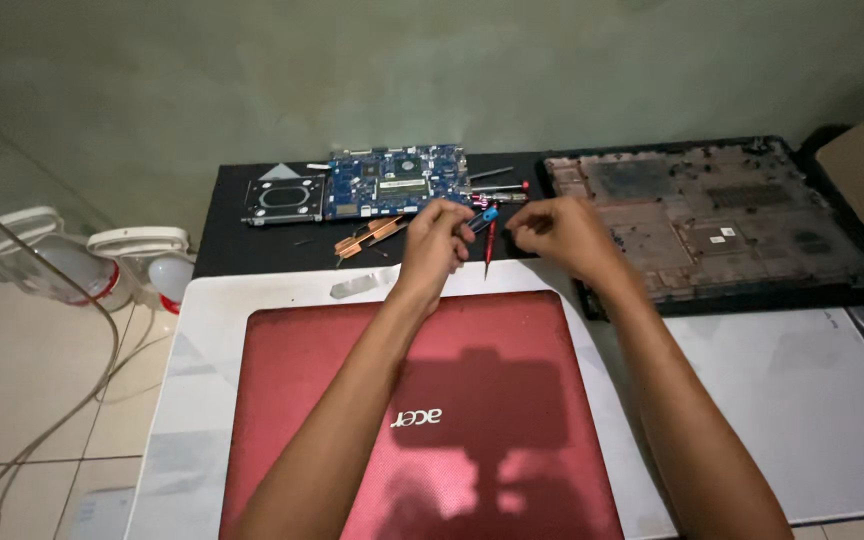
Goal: The person disassembles a laptop by removing its components like the motherboard and heat sink and placing them on a workspace.
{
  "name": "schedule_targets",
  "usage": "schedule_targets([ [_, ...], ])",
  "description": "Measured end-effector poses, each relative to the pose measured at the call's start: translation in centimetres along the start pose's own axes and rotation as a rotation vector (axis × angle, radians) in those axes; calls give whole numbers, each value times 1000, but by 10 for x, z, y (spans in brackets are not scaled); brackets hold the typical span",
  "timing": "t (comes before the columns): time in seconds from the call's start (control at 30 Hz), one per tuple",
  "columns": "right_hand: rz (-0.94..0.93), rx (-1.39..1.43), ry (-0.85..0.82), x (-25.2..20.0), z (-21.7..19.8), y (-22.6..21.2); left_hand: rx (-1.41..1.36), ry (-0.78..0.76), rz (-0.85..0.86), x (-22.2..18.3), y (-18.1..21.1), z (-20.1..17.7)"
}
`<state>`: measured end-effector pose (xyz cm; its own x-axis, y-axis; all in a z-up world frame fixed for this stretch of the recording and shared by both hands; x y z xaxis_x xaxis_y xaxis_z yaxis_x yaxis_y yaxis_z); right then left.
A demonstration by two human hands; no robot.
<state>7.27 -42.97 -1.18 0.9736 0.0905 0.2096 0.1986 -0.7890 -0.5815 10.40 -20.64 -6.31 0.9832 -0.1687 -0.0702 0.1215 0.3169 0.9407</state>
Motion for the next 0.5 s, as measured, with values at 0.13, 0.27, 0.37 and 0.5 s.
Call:
schedule_targets([
  [0.13, 25, 20, -21, 0, 1, -2, 11, 7, 2, -1, 2, -1],
  [0.27, -2, 28, -43, -5, -3, -10, 36, 7, 7, 4, -4, 0],
  [0.37, -5, 65, -26, -1, 1, -6, 34, 11, 18, 5, -4, 0],
  [0.5, 5, 83, -36, -2, -2, -18, 49, 4, 46, 3, -4, 0],
])
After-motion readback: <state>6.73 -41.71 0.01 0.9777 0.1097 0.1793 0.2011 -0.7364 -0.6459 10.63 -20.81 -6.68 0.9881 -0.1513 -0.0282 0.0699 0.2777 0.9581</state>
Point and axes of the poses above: each hand's wrist, its own x-axis towards the middle knuckle, its own z-axis out of the palm, y = z × x, the point moved 2 cm from there along x, towards the middle knuckle
